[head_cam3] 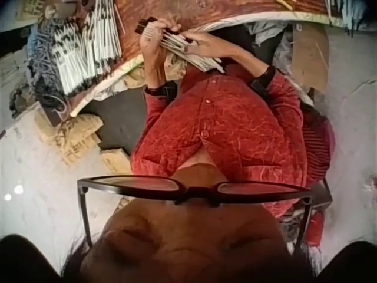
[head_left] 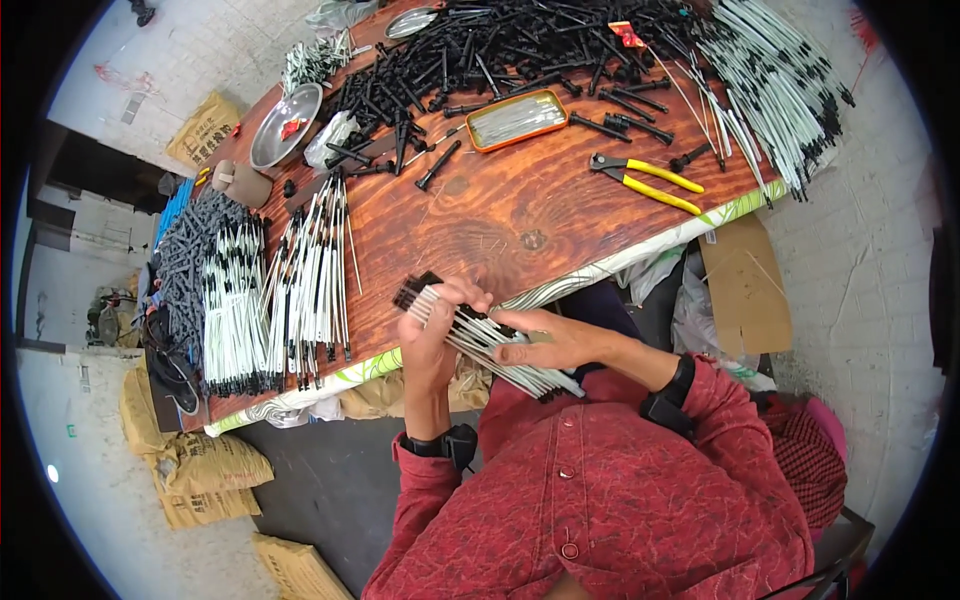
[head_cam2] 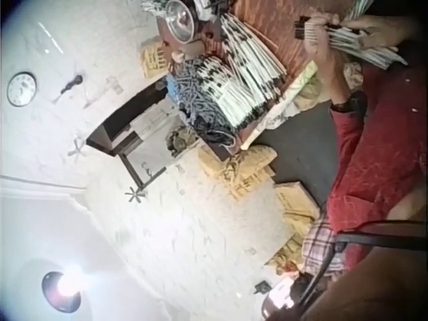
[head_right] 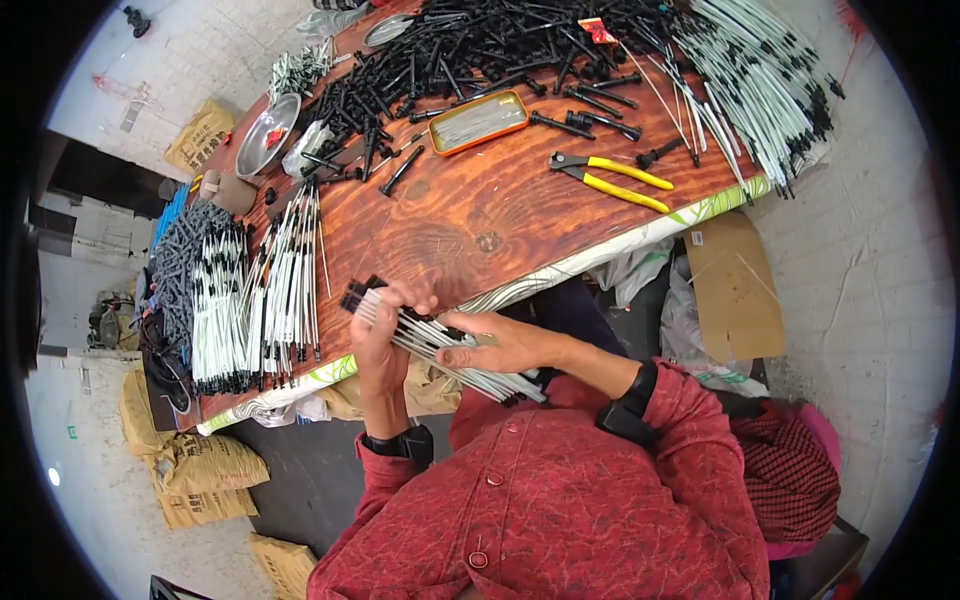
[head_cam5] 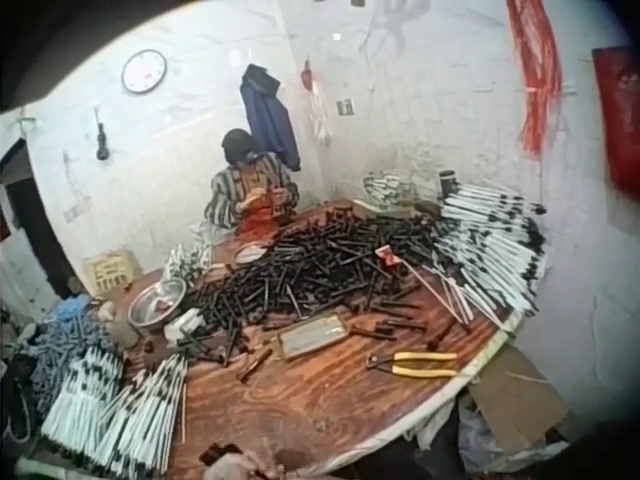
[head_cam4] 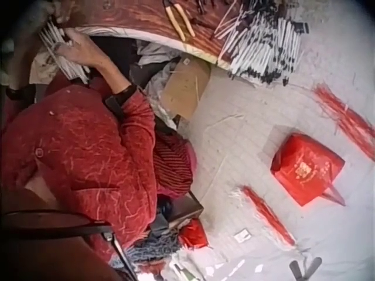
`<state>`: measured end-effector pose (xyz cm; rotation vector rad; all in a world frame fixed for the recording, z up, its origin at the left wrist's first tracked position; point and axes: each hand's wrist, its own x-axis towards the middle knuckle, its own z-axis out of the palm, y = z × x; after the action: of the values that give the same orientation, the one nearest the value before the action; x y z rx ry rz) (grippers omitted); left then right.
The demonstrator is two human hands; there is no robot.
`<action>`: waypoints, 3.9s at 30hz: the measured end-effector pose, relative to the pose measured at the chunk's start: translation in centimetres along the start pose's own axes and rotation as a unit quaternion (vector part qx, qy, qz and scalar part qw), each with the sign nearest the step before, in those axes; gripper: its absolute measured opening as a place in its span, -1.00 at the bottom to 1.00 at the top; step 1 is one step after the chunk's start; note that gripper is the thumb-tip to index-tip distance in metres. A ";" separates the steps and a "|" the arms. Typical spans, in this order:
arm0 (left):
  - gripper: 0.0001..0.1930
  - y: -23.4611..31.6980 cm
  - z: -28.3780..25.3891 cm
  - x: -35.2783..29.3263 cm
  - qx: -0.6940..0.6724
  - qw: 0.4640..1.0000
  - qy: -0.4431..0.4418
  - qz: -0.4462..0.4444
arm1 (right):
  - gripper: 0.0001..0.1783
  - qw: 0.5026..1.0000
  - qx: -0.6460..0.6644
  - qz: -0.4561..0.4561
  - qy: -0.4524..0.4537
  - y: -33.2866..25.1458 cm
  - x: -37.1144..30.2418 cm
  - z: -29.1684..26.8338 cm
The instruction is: The person gathers white rods and black caps, fits the caps onto the rods, and trims the ends using pliers. They then insert the capped rods into a black base and secure them by hand.
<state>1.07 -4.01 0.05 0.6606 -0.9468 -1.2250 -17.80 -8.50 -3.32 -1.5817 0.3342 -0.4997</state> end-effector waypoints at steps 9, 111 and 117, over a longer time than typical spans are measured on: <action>-0.81 -1.7 0.1 2.6 -0.055 0.997 0.027 -0.042 | -0.50 0.960 0.257 0.102 0.035 0.2 0.3 1.7; -0.03 -1.0 4.7 1.8 0.014 0.998 0.064 -0.002 | -0.69 0.955 0.279 0.081 0.063 -1.3 -0.1 0.7; -0.06 -1.2 3.5 1.2 -0.057 0.991 0.105 -0.058 | -0.63 0.958 0.269 0.075 0.069 -1.4 0.2 0.2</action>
<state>-2.54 -5.23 1.00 0.7455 -0.6665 -1.2736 -17.67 -8.28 -1.87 -0.9885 0.3827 -0.5319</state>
